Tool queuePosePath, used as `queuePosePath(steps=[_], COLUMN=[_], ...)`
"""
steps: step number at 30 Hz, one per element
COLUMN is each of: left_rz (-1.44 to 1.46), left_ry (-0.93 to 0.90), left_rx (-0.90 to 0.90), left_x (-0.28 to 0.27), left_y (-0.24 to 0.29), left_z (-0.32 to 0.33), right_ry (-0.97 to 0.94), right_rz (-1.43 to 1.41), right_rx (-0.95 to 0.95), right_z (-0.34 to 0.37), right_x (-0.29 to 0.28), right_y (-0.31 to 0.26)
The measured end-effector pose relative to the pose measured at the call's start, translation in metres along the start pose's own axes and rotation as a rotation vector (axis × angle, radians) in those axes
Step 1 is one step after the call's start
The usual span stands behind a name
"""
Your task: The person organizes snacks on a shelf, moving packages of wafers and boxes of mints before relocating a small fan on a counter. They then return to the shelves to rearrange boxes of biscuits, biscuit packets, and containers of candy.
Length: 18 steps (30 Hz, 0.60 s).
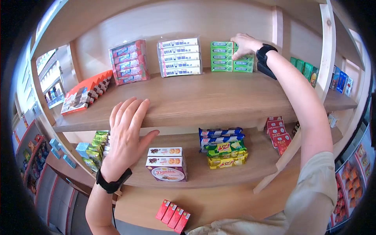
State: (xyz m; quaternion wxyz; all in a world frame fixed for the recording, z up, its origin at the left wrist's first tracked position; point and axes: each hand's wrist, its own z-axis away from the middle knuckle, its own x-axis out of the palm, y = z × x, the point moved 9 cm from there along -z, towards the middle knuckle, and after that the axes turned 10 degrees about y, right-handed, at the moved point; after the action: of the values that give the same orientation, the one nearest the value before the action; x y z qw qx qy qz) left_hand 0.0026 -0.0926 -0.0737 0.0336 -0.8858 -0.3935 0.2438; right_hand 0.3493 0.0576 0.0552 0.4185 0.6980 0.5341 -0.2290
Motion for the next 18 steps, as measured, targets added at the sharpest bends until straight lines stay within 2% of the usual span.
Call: queuePosePath(steps=[2,5,7,11,13,18], left_rz=[0.003,0.005,0.018,0.004,0.003,0.013], left_ry=[0.004,0.013,0.012,0.006,-0.004,-0.010], left_rx=[0.015,0.024,0.036,0.035,0.025,0.027], left_x=[0.001,0.001,0.002,0.002,0.002,0.002], left_y=[0.001,0.000,0.000,0.001,0.000,0.000], left_z=[0.000,0.000,0.001,0.001,0.002,0.001], right_ry=[0.008,-0.110,-0.079,-0.037,-0.225,-0.235], right_rz=[-0.244,-0.344,-0.357,-0.306,-0.489,-0.443], right_rx=[-0.048,-0.021,0.037,-0.098,-0.017,0.004], right_z=[0.009,0.009,0.011,0.018,0.017,0.015], right_x=[-0.004,0.001,0.001,-0.020,-0.008,-0.011], right_y=[-0.001,0.011,0.016,-0.008,-0.011,-0.012])
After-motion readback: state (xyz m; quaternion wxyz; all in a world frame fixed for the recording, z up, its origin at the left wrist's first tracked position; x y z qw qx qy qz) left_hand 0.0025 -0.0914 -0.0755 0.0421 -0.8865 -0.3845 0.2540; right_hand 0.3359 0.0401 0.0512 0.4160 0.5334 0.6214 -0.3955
